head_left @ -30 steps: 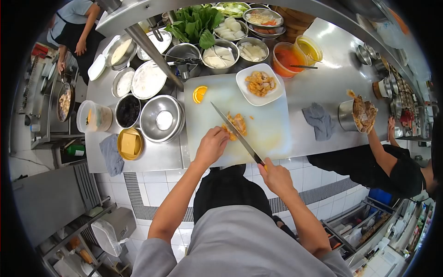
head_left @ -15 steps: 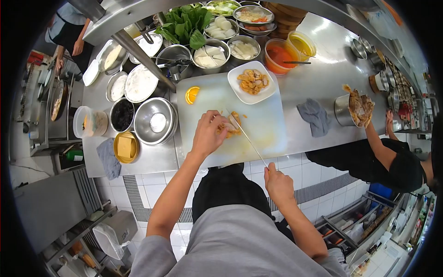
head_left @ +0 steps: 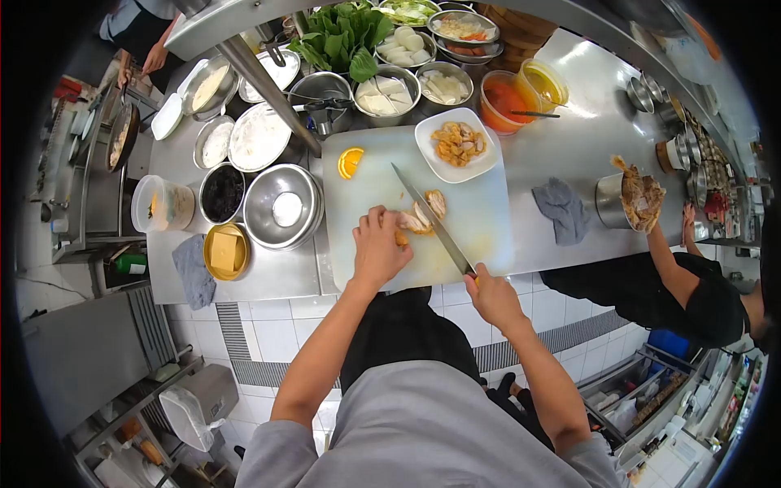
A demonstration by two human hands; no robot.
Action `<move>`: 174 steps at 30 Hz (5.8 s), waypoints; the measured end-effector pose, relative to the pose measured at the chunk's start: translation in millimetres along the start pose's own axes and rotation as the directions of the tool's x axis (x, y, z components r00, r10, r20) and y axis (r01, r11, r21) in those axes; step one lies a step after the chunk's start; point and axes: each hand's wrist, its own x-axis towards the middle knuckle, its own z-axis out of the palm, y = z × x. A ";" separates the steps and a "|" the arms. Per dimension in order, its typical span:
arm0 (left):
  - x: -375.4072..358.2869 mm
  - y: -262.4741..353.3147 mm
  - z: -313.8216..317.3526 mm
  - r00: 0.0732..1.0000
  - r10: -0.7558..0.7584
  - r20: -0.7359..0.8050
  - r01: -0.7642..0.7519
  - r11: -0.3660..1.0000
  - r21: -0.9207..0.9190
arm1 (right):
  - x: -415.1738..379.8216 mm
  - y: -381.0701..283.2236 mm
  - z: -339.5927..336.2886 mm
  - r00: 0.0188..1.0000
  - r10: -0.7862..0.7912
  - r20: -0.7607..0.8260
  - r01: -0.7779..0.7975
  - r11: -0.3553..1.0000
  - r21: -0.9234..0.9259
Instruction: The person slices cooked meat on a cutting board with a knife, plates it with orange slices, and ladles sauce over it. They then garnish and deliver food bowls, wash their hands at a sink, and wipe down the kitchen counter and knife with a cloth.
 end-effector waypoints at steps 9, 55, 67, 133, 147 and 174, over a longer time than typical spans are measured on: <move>-23.8 -36.3 -34.0 0.979 0.204 -0.025 -0.205 0.953 -0.224 | -52.3 -19.0 -26.1 0.999 -0.028 0.038 0.023 0.992 0.121; 179.2 62.2 33.7 0.819 0.562 -0.121 -0.571 0.818 -0.069 | -48.6 17.3 -63.2 0.876 0.155 0.456 -0.482 0.280 0.831; 161.9 35.9 -51.3 0.896 0.412 -0.164 -0.443 0.857 -0.263 | -72.8 64.9 -27.6 0.987 0.049 -0.156 -0.038 0.997 0.072; 171.5 60.3 5.5 0.980 -0.132 -0.150 -0.002 0.745 -0.667 | 236.2 -15.3 -108.6 0.925 -0.120 -0.360 0.292 0.832 0.472; 190.8 62.2 11.1 0.992 -0.096 -0.085 0.031 0.821 -0.570 | 239.8 29.9 -99.7 0.913 -0.140 -0.383 0.371 0.678 0.635; 169.3 27.9 4.4 0.950 -0.188 -0.250 0.084 0.923 -0.375 | 219.6 104.0 -94.4 0.720 0.566 -0.402 0.130 0.459 0.879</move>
